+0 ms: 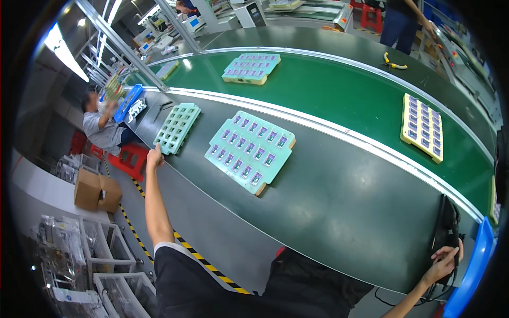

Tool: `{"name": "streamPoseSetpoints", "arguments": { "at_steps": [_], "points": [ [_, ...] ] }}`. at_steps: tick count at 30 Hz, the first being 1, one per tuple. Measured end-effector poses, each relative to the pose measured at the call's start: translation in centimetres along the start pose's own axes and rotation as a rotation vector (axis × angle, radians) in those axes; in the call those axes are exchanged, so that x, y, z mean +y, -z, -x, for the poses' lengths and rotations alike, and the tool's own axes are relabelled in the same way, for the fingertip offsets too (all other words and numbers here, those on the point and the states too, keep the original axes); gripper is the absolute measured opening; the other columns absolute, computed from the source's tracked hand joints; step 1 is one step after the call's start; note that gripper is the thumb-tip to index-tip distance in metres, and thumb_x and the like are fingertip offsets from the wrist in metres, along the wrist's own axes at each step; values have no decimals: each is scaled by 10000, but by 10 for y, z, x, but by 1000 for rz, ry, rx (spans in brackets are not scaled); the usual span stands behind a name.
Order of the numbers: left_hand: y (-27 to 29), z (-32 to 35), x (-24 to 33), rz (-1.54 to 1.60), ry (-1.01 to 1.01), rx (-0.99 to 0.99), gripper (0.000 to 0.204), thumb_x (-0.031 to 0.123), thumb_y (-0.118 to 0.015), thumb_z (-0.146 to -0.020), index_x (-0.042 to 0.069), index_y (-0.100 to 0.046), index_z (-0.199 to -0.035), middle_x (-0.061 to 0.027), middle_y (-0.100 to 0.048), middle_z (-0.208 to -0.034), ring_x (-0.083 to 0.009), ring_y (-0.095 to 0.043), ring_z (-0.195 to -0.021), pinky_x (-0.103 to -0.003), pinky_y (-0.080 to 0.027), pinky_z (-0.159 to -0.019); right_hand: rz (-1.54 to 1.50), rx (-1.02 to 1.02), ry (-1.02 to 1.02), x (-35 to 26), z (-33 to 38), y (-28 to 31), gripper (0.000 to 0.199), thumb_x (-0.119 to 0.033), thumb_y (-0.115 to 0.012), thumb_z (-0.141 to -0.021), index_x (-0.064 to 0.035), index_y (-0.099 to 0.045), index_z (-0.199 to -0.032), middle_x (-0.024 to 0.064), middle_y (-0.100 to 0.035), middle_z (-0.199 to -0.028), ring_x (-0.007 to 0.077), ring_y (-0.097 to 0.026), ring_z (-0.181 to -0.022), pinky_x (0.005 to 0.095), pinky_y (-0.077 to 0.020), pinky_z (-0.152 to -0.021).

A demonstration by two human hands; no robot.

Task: Soldering electronic components onto a circuit board panel at a factory workstation.

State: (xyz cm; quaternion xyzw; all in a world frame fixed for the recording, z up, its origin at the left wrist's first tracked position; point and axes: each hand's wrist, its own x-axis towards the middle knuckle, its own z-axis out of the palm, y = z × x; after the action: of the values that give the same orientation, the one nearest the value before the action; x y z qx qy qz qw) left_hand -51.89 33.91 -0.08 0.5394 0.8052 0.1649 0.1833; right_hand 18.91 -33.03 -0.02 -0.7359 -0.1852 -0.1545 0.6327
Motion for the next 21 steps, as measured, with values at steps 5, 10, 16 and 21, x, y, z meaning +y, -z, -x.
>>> {"name": "streamPoseSetpoints", "arguments": {
  "at_steps": [5, 10, 16, 21],
  "points": [
    [-16, 68, 37, -331, -384, 442, 631, 532, -396, -931, -19, -647, -756, -136, -615, -592, -242, -643, -504, -348, -497, -461, -25, 17, 21, -4, 4, 0, 330, -216, -352, -1024, -2, -460, -1250, 17, -483, -610, 39, -351, -431, 158, -251, -392],
    [-45, 154, 147, 346, -569, -533, 495, 458, -391, -980, 12, -606, -988, -78, -638, -803, -147, -630, -685, -292, -532, -646, -68, 61, -37, 3, 1, 7, 318, -243, -393, -1012, -38, -472, -1241, 13, -486, -599, 48, -382, -441, 171, -279, -391],
    [-82, 160, 177, 326, -471, -770, 534, 502, -377, -973, 46, -621, -1107, -25, -656, -932, -113, -594, -813, -263, -455, -698, -117, -24, -43, -8, 0, -12, 254, -187, -416, -999, -32, -494, -1184, 9, -482, -584, 50, -399, -460, 184, -325, -437],
    [-104, 152, 195, 272, -511, -824, 424, 434, -450, -970, 73, -642, -1082, 33, -643, -923, -48, -552, -755, -222, -417, -609, -117, -47, -34, -10, 2, 6, 243, -141, -421, -990, -21, -490, -1189, 6, -485, -602, 38, -411, -487, 177, -340, -450]
  ]
}}
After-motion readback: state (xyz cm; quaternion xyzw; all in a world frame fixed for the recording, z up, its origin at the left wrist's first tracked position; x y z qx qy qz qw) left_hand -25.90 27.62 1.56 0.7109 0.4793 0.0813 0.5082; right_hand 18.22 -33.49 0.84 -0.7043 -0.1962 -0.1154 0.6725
